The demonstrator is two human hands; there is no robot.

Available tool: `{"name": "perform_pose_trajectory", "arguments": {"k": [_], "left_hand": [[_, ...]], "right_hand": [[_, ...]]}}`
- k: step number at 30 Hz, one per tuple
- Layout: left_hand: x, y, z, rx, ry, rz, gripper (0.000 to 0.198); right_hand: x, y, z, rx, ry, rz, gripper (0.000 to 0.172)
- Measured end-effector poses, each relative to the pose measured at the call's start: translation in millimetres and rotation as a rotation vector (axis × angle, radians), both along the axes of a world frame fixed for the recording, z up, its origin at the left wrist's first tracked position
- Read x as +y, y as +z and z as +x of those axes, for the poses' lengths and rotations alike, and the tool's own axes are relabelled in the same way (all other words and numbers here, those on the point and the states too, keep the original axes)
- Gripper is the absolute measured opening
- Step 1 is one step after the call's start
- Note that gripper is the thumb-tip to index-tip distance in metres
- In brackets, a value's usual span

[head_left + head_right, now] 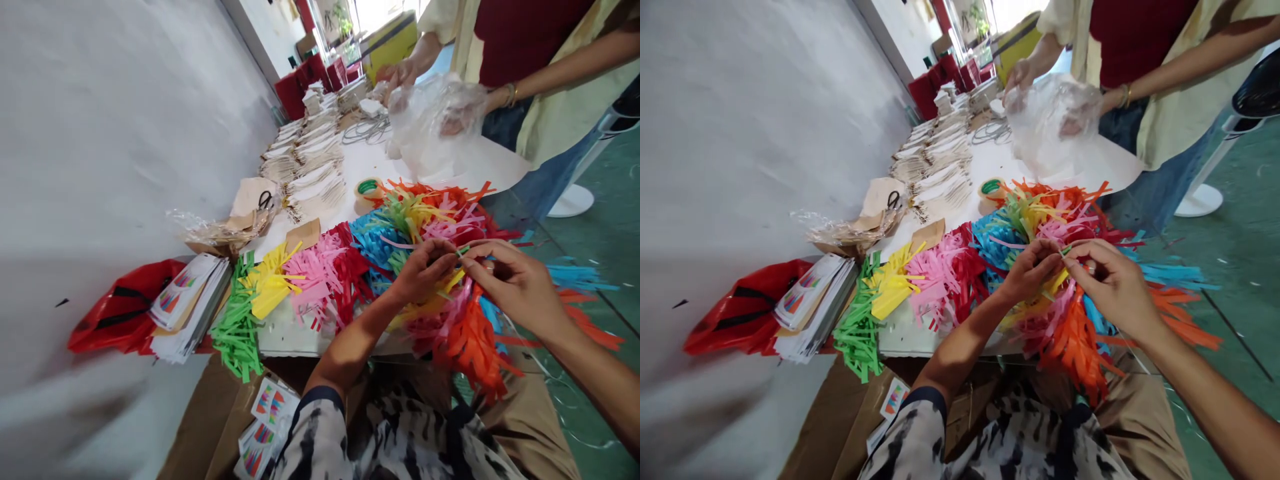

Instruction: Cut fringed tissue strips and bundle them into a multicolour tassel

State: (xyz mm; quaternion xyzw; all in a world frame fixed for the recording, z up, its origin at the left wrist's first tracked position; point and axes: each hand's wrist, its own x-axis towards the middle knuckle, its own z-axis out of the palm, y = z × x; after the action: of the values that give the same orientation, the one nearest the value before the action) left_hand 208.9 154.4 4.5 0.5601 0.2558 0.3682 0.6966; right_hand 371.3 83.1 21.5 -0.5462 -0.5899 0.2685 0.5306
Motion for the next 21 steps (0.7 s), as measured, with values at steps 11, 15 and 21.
{"name": "perform_pose_trajectory", "arguments": {"k": [11, 15, 21], "left_hand": [[-1.7, 4.8, -9.0, 0.103, 0.108, 0.125, 0.053], [-4.6, 4.6, -9.5, 0.086, 0.116, 0.074, 0.052], [-5.2, 11.6, -14.2, -0.053, 0.009, -0.169, 0.048]], "right_hand": [[-1.3, -1.2, -3.4, -0.215, 0.016, 0.178, 0.008], [1.2, -6.4, -2.4, -0.228, 0.023, 0.181, 0.007], [1.6, -6.2, 1.2, -0.231, 0.076, 0.180, 0.006]]}}
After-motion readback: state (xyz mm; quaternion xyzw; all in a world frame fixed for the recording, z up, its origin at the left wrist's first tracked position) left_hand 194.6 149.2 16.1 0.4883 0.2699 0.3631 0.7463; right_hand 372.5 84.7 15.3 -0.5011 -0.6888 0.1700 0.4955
